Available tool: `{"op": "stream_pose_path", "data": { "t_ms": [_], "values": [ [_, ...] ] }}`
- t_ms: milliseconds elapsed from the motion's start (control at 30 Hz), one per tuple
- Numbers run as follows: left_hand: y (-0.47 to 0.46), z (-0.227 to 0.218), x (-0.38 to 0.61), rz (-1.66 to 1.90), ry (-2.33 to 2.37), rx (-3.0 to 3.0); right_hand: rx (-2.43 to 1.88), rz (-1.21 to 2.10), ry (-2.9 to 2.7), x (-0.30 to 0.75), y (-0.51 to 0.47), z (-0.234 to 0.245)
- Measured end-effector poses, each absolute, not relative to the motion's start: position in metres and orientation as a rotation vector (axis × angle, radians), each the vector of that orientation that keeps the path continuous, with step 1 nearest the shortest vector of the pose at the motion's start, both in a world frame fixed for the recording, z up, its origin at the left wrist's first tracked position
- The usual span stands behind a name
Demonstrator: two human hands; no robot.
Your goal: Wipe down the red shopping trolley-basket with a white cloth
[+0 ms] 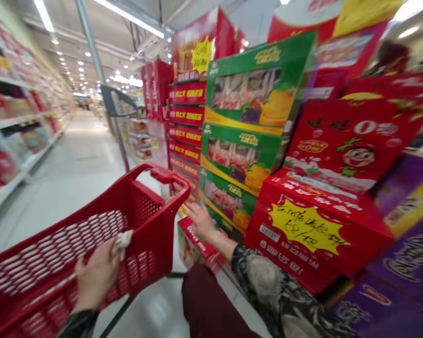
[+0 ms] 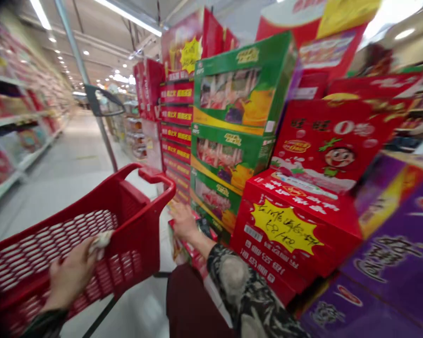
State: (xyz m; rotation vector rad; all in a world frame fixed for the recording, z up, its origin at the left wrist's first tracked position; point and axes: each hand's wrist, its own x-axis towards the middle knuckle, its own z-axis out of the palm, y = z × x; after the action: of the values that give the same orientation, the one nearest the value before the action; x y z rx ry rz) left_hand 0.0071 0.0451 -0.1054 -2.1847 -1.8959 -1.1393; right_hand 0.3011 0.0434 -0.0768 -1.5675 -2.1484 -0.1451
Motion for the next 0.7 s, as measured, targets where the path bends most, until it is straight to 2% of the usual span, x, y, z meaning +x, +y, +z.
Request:
{"op": "stream_pose_path", "data": {
  "t_ms": [100,267,500,700],
  "values": [
    [0.041,-0.122,-0.001,-1.022,-2.028,-2.059,-1.953,0.016,-2.024,0.368,0.029,-0.136],
    [0.041,-0.125,0.006,-0.956,-2.080,-1.984,-2.107,0.212,-2.022,0.442,0.015,-0.210],
    [0.035,-0.123,0.003,-0.943,-2.145,-1.907,-2.059,0.378,-2.175,0.441,0.054,-0.254],
    [0.031,-0.122,0.004,-0.932,-2.169,-1.899,-2.162,0.361,-2.181,0.438,0.090,-0.264]
  ]
}}
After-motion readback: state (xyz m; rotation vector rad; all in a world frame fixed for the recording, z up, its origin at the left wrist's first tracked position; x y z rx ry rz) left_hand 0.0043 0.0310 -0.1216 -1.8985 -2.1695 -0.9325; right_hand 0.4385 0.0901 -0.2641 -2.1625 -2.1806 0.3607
